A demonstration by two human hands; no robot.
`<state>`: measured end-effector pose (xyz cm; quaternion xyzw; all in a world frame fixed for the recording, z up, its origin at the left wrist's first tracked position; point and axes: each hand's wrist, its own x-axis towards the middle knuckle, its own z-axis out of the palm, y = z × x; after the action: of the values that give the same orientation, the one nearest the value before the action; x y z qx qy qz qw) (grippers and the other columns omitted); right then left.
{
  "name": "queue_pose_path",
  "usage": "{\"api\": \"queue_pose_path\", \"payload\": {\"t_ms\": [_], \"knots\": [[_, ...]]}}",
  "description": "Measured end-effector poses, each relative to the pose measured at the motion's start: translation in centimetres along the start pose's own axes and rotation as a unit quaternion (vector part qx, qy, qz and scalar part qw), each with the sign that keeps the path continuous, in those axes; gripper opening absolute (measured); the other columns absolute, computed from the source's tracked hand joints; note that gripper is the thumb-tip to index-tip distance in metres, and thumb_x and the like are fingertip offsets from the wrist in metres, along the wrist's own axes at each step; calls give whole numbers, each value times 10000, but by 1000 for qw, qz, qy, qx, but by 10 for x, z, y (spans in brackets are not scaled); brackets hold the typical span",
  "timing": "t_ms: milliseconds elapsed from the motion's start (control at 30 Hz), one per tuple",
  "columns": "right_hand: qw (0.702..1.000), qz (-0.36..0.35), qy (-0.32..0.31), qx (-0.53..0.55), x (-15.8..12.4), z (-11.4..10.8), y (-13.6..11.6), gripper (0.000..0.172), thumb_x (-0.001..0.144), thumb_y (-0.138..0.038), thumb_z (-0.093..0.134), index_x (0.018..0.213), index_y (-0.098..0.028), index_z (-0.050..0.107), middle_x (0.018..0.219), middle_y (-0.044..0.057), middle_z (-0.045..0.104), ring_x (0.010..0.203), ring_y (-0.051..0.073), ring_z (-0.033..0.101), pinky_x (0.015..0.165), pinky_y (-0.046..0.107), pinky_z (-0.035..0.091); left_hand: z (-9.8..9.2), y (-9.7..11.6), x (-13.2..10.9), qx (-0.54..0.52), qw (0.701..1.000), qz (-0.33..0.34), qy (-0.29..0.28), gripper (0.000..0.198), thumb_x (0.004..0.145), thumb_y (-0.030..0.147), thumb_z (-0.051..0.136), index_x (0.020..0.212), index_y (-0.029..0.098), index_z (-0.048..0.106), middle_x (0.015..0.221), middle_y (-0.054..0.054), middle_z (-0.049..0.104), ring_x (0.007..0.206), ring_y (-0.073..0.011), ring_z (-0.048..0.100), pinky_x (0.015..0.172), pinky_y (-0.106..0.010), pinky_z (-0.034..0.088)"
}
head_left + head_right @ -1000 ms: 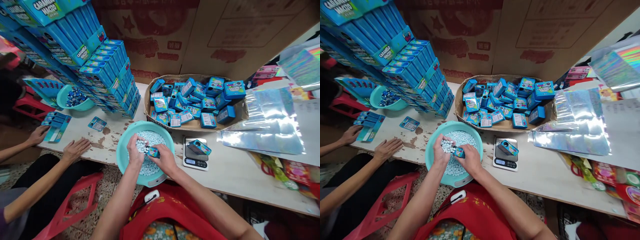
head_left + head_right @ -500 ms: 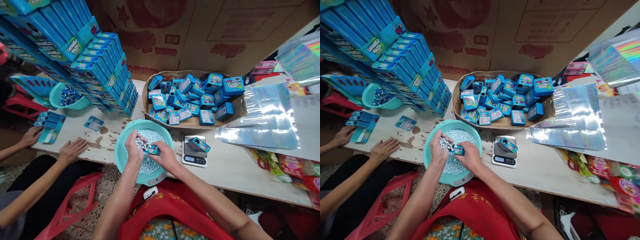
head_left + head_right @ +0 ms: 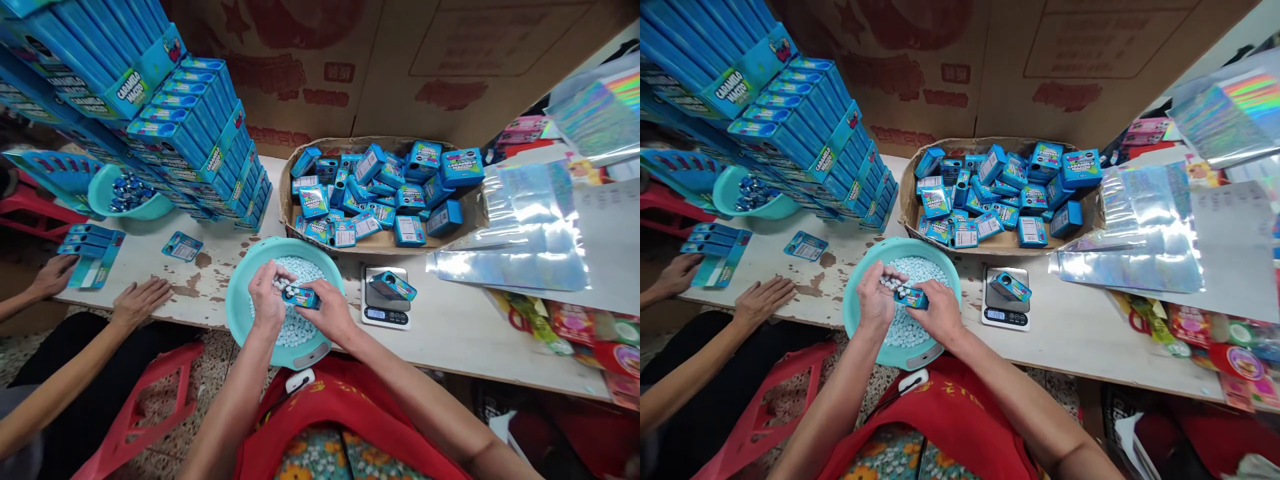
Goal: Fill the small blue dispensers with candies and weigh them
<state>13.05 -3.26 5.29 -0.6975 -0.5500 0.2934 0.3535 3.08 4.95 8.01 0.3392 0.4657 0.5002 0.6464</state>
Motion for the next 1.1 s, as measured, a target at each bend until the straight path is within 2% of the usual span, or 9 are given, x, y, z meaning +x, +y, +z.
{"api": "queue_pose_path", "payload": {"t_ms": [467,567,633,700,767,833,900,1000,1100], "knots": [[995,5,27,99,3,-4,8,362,694,-231,769,1034,-216,648,969,50,655,949,230,608,857,366,467,7,5,-13,-9,996,30,-80,209,810,378,580,737,183,594,657,-27,593,706,-199,645,771,-357,504],[988,-6,38,147,-1,-17,7,348,704,-265,769,1028,-226,651,989,46,653,959,220,611,874,359,467,-15,5,3,29,995,91,-40,266,851,430,500,783,195,603,733,-43,619,776,-212,646,834,-390,492],[984,-17,54,169,-4,-28,7,348,719,-300,762,1042,-244,647,1022,41,648,984,215,607,900,356,458,-42,-5,21,129,986,108,-1,301,849,469,481,787,199,598,771,-54,622,818,-225,634,854,-400,480],[981,-17,70,178,-6,-34,11,341,723,-328,760,1036,-250,652,1023,41,646,980,215,608,896,352,458,-70,-24,37,322,942,93,-7,307,815,487,525,802,191,609,845,-87,632,917,-263,604,906,-426,444],[980,-5,81,182,-7,-33,17,328,720,-334,759,1020,-245,660,1011,44,647,966,217,612,883,352,463,-90,-48,43,532,843,64,-48,351,782,494,573,933,183,630,1034,-138,624,1081,-320,527,969,-476,381],[978,3,90,188,-9,-29,23,335,715,-330,763,1021,-238,663,1020,50,649,973,221,612,894,358,460,-95,-70,35,676,733,28,-75,508,780,548,561,1135,185,584,1206,-177,555,1188,-376,430,968,-538,348],[976,14,100,195,-11,-24,30,342,713,-329,764,1025,-234,662,1027,51,650,981,221,608,908,363,453,-88,-87,16,746,660,-13,-88,654,775,641,509,1249,190,510,1267,-195,503,1202,-411,390,912,-560,372],[971,43,117,205,-15,-19,36,340,716,-322,761,1027,-229,660,1002,43,646,964,214,603,897,361,454,-67,-103,-17,772,620,-54,-133,713,731,686,518,1253,201,490,1265,-180,489,1176,-406,409,860,-507,416],[965,67,125,222,-19,-20,38,342,712,-316,761,1024,-225,657,992,33,636,947,209,603,884,355,459,-52,-112,-36,731,658,-76,-167,566,728,508,603,1205,215,522,1241,-149,500,1151,-348,467,874,-432,417]]}}
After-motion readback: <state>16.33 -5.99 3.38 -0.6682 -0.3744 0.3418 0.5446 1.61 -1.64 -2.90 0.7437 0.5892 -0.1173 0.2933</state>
